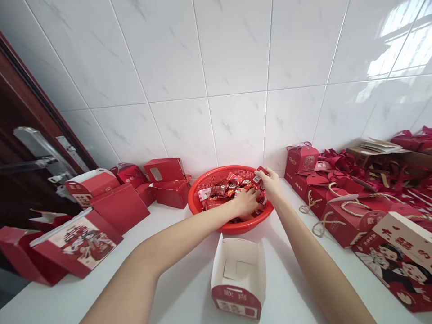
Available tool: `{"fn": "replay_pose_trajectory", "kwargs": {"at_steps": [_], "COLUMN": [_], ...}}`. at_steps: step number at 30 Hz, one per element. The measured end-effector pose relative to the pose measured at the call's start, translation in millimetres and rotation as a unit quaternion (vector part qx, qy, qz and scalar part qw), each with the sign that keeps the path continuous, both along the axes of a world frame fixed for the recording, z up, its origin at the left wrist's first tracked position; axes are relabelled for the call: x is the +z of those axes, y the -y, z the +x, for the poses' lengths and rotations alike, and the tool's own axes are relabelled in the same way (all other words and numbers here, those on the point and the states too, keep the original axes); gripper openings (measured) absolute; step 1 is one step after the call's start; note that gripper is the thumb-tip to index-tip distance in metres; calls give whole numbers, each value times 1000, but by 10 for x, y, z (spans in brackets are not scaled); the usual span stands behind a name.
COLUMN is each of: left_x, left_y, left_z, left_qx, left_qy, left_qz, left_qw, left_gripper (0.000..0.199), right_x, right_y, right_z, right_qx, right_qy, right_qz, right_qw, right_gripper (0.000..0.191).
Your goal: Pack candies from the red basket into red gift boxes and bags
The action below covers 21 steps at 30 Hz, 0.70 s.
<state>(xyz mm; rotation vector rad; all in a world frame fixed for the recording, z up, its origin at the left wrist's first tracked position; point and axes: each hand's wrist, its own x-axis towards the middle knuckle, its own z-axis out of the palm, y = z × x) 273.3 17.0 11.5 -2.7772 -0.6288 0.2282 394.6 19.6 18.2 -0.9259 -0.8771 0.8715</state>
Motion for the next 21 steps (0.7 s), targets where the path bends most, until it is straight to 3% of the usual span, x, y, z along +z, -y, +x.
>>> {"fn": "replay_pose_trajectory", "kwargs": {"at_steps": [7, 13, 16, 21], "left_x": [105, 251, 258, 222], "left_y": [-92, -310, -410, -569], "left_z": [-40, -245, -336, -502], "left_qx": [150, 319, 360, 373], "left_qy": [54, 144, 194, 280], "left_qz": [7, -52, -79, -105], "left_qw": [987, 935, 909, 878], "left_gripper": [38, 44, 37, 38], "right_x": [-2, 10, 4, 11], "right_y": [7, 45, 49, 52], "right_z": [20, 5, 4, 3], "right_qx": [-11, 1, 4, 12], "right_qy": [3, 3, 3, 8], "right_qz": [-1, -6, -7, -12], "right_qw": [1000, 1000, 1000, 1000], "right_gripper": [32, 27, 25, 24]}}
